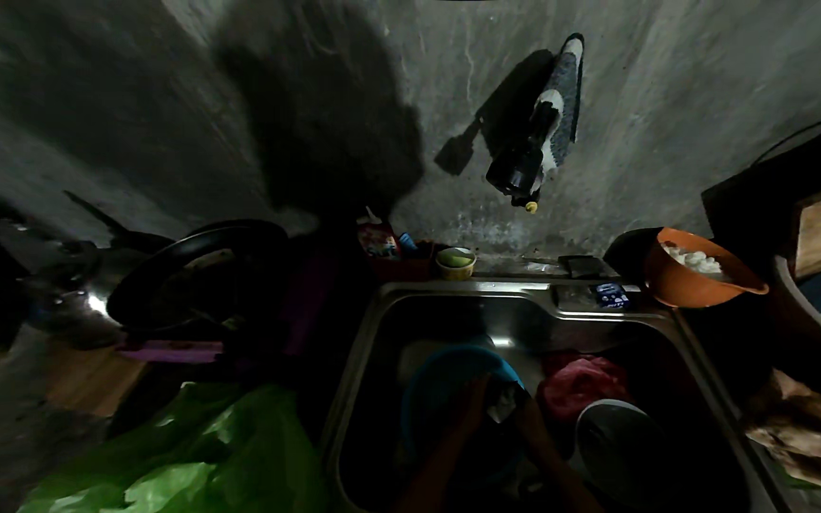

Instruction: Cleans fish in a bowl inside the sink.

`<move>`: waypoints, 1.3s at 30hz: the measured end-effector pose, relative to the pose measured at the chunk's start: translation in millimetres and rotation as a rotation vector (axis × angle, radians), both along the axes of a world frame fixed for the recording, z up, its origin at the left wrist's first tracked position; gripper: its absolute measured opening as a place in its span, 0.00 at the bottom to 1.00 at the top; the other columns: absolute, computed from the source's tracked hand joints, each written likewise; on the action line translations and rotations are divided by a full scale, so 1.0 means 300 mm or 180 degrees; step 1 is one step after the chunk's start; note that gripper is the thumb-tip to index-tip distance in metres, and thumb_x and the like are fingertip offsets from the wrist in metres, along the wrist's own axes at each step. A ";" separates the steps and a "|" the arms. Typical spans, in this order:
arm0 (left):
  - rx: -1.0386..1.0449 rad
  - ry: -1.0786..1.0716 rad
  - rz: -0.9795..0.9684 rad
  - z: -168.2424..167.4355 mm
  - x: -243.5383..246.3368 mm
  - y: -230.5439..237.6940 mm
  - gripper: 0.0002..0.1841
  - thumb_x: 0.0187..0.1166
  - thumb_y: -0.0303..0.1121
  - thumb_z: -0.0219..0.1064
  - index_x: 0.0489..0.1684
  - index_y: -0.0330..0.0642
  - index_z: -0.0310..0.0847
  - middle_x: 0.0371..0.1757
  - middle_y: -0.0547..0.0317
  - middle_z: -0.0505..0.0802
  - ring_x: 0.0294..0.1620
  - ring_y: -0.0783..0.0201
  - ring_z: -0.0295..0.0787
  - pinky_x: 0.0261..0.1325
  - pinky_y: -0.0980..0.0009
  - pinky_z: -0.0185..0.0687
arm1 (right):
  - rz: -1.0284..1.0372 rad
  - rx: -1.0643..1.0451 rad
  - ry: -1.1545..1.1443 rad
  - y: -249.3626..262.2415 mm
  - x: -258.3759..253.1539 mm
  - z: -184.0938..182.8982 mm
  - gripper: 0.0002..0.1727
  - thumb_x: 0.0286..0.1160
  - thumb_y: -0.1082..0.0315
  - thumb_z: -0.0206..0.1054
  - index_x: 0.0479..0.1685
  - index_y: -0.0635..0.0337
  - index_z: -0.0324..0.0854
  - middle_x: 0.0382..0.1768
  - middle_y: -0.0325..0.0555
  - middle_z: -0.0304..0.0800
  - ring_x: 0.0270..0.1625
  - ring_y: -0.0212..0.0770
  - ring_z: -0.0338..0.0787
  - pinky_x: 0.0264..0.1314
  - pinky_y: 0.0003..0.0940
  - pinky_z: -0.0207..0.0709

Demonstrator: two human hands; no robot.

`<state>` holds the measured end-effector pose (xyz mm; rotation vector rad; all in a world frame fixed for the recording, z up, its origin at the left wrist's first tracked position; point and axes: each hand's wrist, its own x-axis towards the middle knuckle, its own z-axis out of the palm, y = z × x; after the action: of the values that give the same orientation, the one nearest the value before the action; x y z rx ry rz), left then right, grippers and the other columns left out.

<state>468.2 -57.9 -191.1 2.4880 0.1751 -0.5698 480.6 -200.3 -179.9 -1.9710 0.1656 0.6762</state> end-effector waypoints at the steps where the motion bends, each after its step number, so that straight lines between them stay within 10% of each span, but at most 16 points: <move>1: 0.0007 0.0056 -0.0015 0.002 0.006 -0.003 0.39 0.76 0.28 0.69 0.91 0.47 0.59 0.81 0.41 0.77 0.81 0.41 0.72 0.82 0.38 0.62 | 0.0000 0.0038 -0.0003 -0.003 0.002 -0.005 0.21 0.86 0.73 0.58 0.74 0.74 0.74 0.67 0.68 0.83 0.69 0.56 0.85 0.76 0.50 0.75; 22: -0.0132 0.0140 0.0092 -0.051 0.085 -0.021 0.33 0.74 0.29 0.71 0.83 0.44 0.69 0.74 0.41 0.84 0.74 0.41 0.81 0.74 0.40 0.75 | 0.0267 -0.0256 0.0249 -0.040 0.079 -0.056 0.22 0.84 0.73 0.60 0.73 0.75 0.74 0.67 0.70 0.83 0.68 0.59 0.86 0.74 0.53 0.77; 29: -0.0056 0.0217 0.0039 -0.054 0.100 -0.020 0.44 0.67 0.35 0.79 0.88 0.42 0.62 0.78 0.39 0.79 0.78 0.41 0.77 0.78 0.42 0.71 | -0.0286 0.0345 0.0435 -0.051 0.093 -0.092 0.20 0.93 0.68 0.50 0.73 0.72 0.75 0.64 0.65 0.85 0.61 0.53 0.88 0.66 0.48 0.82; 39: -0.0217 0.0277 0.0363 -0.033 0.117 -0.026 0.47 0.68 0.30 0.78 0.91 0.40 0.55 0.81 0.37 0.76 0.80 0.39 0.74 0.81 0.42 0.68 | -0.0695 0.0738 0.0143 -0.049 0.084 -0.098 0.15 0.82 0.76 0.60 0.63 0.72 0.80 0.54 0.61 0.87 0.51 0.46 0.88 0.56 0.42 0.83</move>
<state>503.2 -65.7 -201.1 2.3716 0.3236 -0.6258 505.7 -214.9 -209.3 -1.6877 0.3111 0.5701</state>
